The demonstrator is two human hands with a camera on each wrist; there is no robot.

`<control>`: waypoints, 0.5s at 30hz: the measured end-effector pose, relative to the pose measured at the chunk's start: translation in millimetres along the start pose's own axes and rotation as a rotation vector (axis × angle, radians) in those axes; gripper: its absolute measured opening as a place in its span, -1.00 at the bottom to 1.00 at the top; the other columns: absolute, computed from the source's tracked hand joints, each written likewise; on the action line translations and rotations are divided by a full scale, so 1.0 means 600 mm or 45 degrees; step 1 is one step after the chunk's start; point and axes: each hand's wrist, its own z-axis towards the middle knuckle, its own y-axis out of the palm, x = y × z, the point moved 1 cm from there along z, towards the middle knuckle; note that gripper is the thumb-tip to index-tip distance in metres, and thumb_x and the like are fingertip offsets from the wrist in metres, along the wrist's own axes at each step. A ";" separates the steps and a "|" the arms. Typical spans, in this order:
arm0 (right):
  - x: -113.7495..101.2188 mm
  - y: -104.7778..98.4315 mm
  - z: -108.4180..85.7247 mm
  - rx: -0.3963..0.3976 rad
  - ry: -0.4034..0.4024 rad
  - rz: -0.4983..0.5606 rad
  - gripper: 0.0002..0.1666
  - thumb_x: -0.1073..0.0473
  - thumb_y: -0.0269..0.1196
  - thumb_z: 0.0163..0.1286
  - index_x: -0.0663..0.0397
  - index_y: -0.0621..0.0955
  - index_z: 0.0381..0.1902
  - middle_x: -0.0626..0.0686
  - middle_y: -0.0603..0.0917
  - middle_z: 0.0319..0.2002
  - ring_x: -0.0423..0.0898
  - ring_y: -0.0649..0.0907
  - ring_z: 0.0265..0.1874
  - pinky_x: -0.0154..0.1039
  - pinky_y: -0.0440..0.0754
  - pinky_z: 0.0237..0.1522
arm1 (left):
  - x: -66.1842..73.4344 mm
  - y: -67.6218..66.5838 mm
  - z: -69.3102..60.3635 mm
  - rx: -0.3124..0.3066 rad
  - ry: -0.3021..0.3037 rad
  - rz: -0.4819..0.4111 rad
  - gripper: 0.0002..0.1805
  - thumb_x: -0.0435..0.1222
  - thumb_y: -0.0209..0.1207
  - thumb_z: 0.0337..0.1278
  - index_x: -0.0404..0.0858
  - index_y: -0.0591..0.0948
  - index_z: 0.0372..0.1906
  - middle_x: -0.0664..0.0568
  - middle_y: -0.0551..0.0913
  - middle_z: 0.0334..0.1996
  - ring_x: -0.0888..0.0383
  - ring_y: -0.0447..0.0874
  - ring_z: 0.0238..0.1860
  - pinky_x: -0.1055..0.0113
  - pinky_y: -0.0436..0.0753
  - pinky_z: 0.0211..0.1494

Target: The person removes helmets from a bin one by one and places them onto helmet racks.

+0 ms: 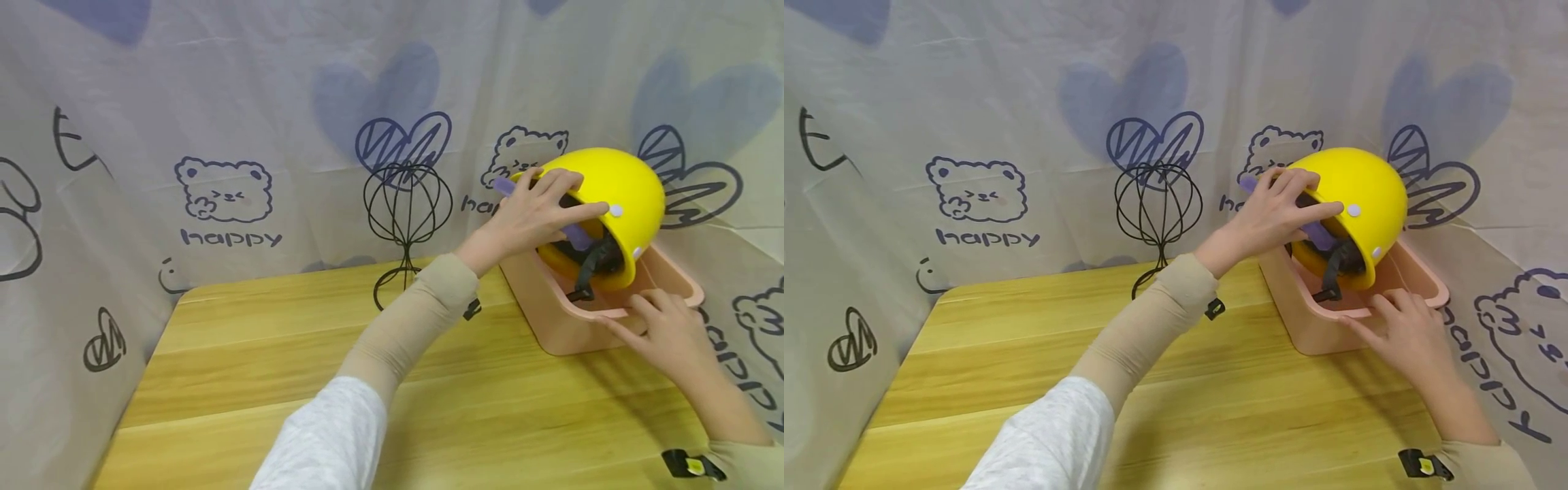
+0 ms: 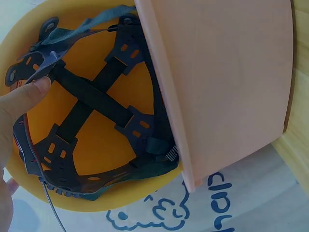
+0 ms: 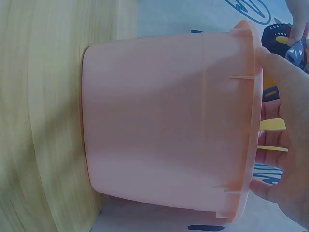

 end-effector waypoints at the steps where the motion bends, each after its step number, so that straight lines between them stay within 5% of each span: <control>1: 0.000 0.000 0.000 -0.007 0.005 -0.005 -0.46 -0.23 0.40 0.12 0.15 0.56 -0.41 0.29 0.57 -0.25 0.23 0.53 -0.27 0.21 0.43 -0.40 | -0.002 -0.002 -0.002 0.008 0.001 0.005 -0.37 0.23 0.07 0.21 0.35 0.27 0.39 -0.05 0.29 0.37 0.06 0.23 0.40 -0.06 0.23 0.47; 15: -0.002 0.003 0.006 0.009 0.000 0.002 -0.44 -0.20 0.40 0.13 0.23 0.60 -0.31 0.31 0.58 -0.23 0.25 0.54 -0.25 0.24 0.44 -0.32 | -0.028 -0.038 -0.033 0.259 0.022 0.038 -0.56 0.12 -0.06 0.36 0.30 0.42 0.29 -0.07 0.39 0.22 0.05 0.34 0.24 -0.01 0.32 0.36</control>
